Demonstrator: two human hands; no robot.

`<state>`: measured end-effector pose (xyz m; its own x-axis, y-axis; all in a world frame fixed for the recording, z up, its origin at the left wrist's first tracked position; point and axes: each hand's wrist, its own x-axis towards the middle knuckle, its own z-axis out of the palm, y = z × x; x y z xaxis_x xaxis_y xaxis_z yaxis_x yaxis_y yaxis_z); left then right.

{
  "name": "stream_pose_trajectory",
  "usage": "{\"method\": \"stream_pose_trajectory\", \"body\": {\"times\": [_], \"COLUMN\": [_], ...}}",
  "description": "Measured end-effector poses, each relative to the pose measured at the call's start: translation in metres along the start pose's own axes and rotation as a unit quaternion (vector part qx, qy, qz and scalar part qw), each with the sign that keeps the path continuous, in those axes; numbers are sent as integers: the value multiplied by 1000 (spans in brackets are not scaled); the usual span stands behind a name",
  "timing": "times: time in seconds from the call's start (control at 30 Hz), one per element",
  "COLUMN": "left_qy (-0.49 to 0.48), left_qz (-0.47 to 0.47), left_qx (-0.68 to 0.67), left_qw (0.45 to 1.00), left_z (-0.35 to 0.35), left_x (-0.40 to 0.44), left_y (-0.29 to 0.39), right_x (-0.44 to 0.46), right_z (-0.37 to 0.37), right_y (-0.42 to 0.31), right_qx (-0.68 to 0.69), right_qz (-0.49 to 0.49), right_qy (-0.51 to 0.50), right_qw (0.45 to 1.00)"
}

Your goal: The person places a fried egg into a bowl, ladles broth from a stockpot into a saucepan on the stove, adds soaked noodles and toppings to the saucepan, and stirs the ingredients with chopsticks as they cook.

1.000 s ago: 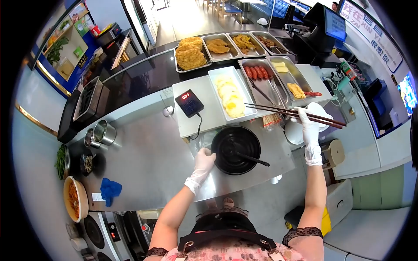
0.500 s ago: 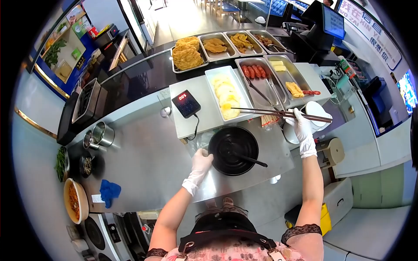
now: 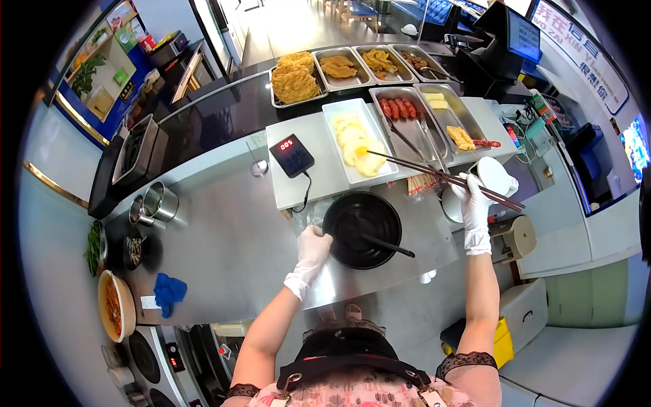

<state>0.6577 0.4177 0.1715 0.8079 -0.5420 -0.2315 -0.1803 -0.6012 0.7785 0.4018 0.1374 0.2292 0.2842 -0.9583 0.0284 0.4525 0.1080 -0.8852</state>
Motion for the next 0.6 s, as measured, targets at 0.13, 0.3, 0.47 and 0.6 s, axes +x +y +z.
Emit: {"method": "stream_pose_trajectory", "body": {"times": [0.13, 0.3, 0.47, 0.6], "left_qy": [11, 36, 47, 124], "left_qz": [-1, 36, -35, -72], "left_qx": [-18, -142, -214, -224], "left_qw": [1000, 989, 975, 964], "left_z": [-3, -20, -117, -171], "left_x": [-1, -3, -38, -41], "left_y": [-3, -39, -54, -126], "right_x": [-14, -54, -106, -137], "right_z": [-15, -52, -72, -61], "right_y": [-25, -66, -70, -36], "right_qx": [-2, 25, 14, -16], "right_qz": [-33, -32, 19, 105], "right_qy": [27, 46, 71, 59], "right_qw": [999, 998, 997, 993]}}
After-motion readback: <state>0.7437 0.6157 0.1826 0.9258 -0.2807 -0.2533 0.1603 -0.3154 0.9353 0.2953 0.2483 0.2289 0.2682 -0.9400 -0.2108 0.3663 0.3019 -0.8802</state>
